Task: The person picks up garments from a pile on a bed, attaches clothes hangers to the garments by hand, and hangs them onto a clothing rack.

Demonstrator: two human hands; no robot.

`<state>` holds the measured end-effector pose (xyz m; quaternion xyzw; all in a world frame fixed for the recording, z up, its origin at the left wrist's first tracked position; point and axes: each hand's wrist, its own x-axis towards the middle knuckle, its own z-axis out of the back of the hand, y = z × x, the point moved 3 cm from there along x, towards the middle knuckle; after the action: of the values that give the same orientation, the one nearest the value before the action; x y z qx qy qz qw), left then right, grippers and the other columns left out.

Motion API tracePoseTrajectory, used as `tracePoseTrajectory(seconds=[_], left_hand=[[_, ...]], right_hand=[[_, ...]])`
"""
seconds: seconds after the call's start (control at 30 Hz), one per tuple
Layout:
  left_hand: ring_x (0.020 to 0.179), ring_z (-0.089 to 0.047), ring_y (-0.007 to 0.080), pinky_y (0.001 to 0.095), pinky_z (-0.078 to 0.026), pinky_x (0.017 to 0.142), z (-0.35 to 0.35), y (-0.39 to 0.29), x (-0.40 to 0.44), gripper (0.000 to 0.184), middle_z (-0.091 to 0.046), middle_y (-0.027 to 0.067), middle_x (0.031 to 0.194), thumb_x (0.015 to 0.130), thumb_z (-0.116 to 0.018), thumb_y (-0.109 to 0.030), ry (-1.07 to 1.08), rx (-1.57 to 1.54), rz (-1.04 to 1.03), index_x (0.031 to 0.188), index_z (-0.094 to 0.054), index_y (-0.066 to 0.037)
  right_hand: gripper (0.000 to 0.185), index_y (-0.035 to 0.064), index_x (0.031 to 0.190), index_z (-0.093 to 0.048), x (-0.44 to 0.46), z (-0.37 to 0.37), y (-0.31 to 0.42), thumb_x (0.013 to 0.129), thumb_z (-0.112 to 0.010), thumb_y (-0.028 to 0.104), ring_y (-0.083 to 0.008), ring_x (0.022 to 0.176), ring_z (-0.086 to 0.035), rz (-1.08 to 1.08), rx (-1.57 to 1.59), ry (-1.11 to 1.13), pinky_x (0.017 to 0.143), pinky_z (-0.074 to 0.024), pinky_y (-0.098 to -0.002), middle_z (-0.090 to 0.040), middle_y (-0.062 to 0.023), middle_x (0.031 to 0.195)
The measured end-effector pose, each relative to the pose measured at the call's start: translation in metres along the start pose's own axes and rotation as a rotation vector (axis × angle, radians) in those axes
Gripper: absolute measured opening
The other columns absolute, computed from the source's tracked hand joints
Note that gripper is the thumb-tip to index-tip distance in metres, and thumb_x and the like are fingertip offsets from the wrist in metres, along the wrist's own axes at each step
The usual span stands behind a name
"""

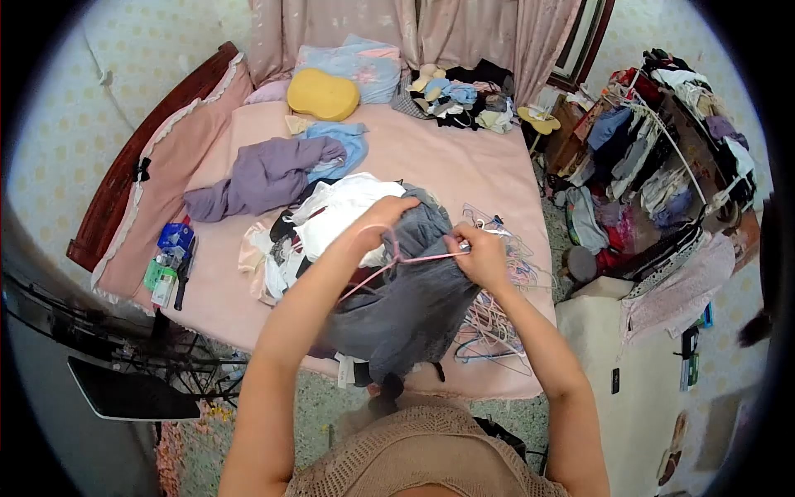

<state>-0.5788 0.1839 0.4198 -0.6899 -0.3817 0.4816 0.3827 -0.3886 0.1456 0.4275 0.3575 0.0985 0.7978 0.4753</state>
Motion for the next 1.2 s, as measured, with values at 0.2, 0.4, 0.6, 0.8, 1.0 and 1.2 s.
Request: tracePoseTrajectory(seconds=[0.2,0.4,0.6,0.8,1.0,1.2], left_hand=[[0.081,-0.059,0.0152,0.0257,-0.045,0.076,0.01,-0.011,-0.036,0.028,-0.061,0.0063,0.096,0.074,-0.064,-0.012,0.372,-0.076,-0.16,0.097,-0.058,0.001],[0.086,-0.059,0.0313,0.0395,-0.047,0.074,0.071,0.022,0.011,0.022,-0.062,0.0154,0.092,0.068,-0.055,-0.015,-0.47,1.246,-0.271,0.088,-0.065,-0.01],[0.095,-0.057,0.0258,0.0373,-0.045,0.086,0.095,0.057,0.022,0.033,-0.058,0.0134,0.107,0.088,-0.036,-0.019,-0.044,-0.542,0.021,0.108,-0.052,0.002],[0.093,-0.059,0.0275,0.0397,-0.045,0.086,0.073,0.04,-0.006,0.033,-0.059,0.0179,0.103,0.086,-0.04,-0.018,0.326,-0.6,0.076,0.108,-0.051,0.004],[0.103,-0.054,0.0303,0.0432,-0.04,0.092,0.039,-0.019,-0.043,0.04,-0.055,0.0164,0.112,0.09,-0.038,-0.03,0.533,-0.87,-0.329,0.113,-0.051,0.001],[0.108,-0.05,0.0311,0.0443,-0.034,0.096,0.012,-0.02,-0.031,0.052,-0.052,0.0162,0.118,0.089,-0.039,-0.044,0.628,-1.017,-0.27,0.118,-0.048,-0.001]], right_hand=[[0.012,0.0101,0.078,-0.061,0.008,0.035,-0.019,0.075,-0.063,0.022,-0.0235,0.059,-0.06,-0.097,0.014,-0.07,0.053,-0.045,-0.0322,-0.062,-0.0072,0.065],[0.011,0.0069,0.079,-0.06,0.006,0.05,-0.019,0.075,-0.063,0.017,-0.0198,0.056,-0.058,-0.024,0.172,-0.063,0.053,-0.0437,-0.0284,-0.06,-0.0087,0.064],[0.011,0.0003,0.076,-0.056,-0.001,0.056,-0.016,0.076,-0.061,0.009,-0.0068,0.05,-0.045,0.058,0.216,-0.088,0.047,-0.0354,-0.0219,-0.048,-0.003,0.056],[0.013,0.009,0.077,-0.059,0.003,0.054,-0.028,0.076,-0.063,0.021,-0.0225,0.052,-0.056,-0.085,-0.032,-0.163,0.048,-0.0415,-0.0308,-0.059,-0.0079,0.062],[0.014,0.0096,0.075,-0.06,0.006,0.038,-0.029,0.073,-0.067,0.022,-0.0195,0.055,-0.058,-0.053,0.136,-0.116,0.049,-0.0429,-0.0291,-0.06,-0.0051,0.062],[0.014,0.006,0.073,-0.063,0.009,0.037,0.019,0.071,-0.069,0.018,-0.0172,0.059,-0.06,0.247,0.248,0.02,0.053,-0.0456,-0.0258,-0.062,-0.0045,0.068]])
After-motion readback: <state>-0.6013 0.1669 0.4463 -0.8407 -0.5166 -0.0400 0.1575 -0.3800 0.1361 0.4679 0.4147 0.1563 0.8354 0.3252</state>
